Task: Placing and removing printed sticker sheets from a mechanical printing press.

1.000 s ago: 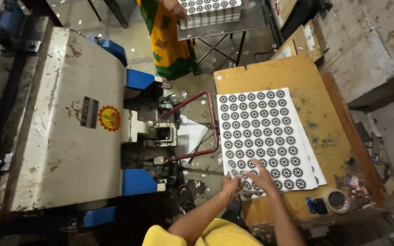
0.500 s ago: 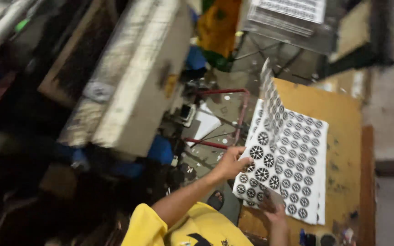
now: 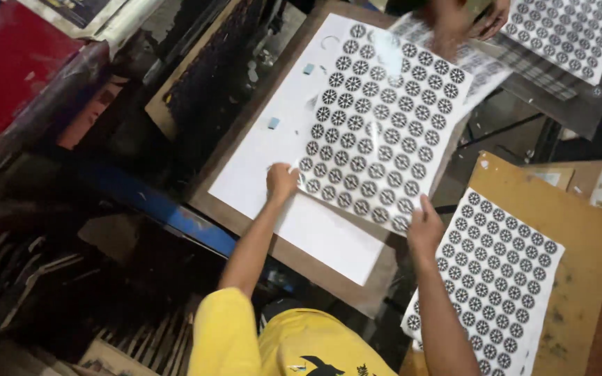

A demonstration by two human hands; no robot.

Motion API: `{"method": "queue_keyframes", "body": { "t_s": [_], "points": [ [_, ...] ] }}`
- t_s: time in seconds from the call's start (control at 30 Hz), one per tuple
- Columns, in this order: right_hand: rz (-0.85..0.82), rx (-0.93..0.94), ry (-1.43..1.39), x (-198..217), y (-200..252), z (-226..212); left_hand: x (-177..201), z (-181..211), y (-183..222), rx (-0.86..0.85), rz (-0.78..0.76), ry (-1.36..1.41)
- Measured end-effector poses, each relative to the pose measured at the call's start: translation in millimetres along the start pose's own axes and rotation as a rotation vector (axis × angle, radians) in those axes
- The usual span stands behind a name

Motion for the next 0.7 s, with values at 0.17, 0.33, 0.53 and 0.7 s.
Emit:
{"method": "queue_keyframes", "body": {
  "t_s": [0.17,0.33,0.53,0.7],
  "points": [
    [0.041,-0.248,0.292,-55.3,9.3,-20.9,41.3,-1.5,-51.0,0.078,0.168,-0.028],
    [0.016,0.075,0.314,-57.5,29.8,-57.5,69.1,-45.2,-53.6,0.399,0.052,0.054],
    [0.246,0.298,0.385,31.2,62.4,-47.7,137.7,33.3,18.4,-0.312,0.264,-0.040],
    [0.026,-0.112,0.738,77.1,119.8,139.7,100.9,151.9,222.6,-0.153,-0.078,0.585]
  ]
}}
Point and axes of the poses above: each hand's wrist, its own y-axis away from the middle knuckle, its own x-axis out of the back of the hand, z = x × y, the point moved 6 cm from there along -y, towards the middle knuckle, and after that the axes turned 1 degree about -x, right-handed, at the moved point
